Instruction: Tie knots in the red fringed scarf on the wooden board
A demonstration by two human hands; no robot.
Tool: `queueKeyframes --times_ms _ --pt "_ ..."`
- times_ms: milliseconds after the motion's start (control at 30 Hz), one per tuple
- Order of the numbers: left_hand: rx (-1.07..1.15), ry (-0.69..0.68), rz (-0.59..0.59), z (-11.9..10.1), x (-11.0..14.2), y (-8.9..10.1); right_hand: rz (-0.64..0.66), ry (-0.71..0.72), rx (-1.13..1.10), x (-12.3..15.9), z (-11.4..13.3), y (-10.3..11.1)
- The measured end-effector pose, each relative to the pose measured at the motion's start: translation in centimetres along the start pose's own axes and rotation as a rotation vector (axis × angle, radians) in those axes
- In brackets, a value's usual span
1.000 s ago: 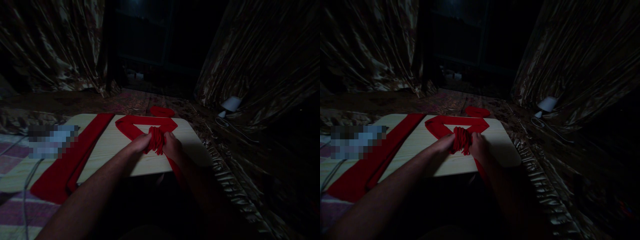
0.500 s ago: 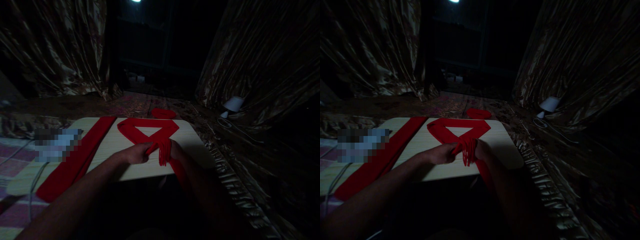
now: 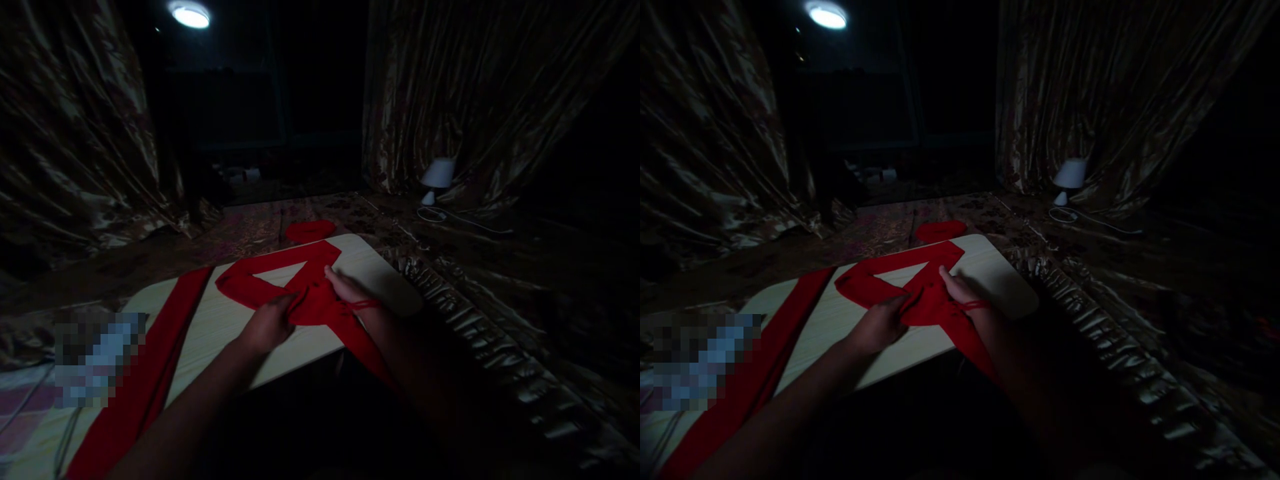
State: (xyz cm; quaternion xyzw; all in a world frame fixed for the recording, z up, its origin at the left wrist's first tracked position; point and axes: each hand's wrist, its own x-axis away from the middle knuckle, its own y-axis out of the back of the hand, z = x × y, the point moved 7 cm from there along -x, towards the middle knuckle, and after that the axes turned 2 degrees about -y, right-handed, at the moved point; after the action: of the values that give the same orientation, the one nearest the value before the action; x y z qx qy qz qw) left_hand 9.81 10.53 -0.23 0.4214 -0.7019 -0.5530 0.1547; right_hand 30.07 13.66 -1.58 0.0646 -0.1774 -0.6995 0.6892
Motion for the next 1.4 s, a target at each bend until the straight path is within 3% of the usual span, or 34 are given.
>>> queueKeyframes --times_ms 200,333,367,433,533,667,967,1200,1400 --pt "-0.050 0.002 -0.038 -0.1 0.0 -0.6 0.055 0.094 0.011 1.9 0.1 -0.2" --pt "-0.022 -0.002 -0.058 -0.2 0.1 -0.7 -0.240 0.388 0.356 5.1 3.2 1.6" --pt "-0.026 -0.007 -0.062 -0.3 0.1 -0.7 -0.252 0.493 0.463 6.2 4.2 1.1" --pt "-0.025 -0.014 -0.067 -0.5 0.1 -0.6 -0.148 0.661 0.692 8.4 5.5 -1.2" --pt "0.033 -0.048 -0.038 -1.1 0.2 -0.3 -0.072 0.700 0.979 10.1 5.9 -4.3" --pt "0.100 -0.036 0.033 -1.6 0.5 0.3 -0.105 0.644 1.149 9.4 7.0 -5.6" --pt "0.148 0.085 0.133 0.2 1.1 0.1 0.299 0.719 1.376 5.9 10.9 -5.5" --pt "0.270 0.094 -0.018 1.8 0.9 0.3 0.325 0.824 1.348 4.4 12.5 -5.7" --pt "0.627 0.232 -0.187 4.5 0.2 1.0 0.310 0.898 1.501 3.5 14.2 -6.0"
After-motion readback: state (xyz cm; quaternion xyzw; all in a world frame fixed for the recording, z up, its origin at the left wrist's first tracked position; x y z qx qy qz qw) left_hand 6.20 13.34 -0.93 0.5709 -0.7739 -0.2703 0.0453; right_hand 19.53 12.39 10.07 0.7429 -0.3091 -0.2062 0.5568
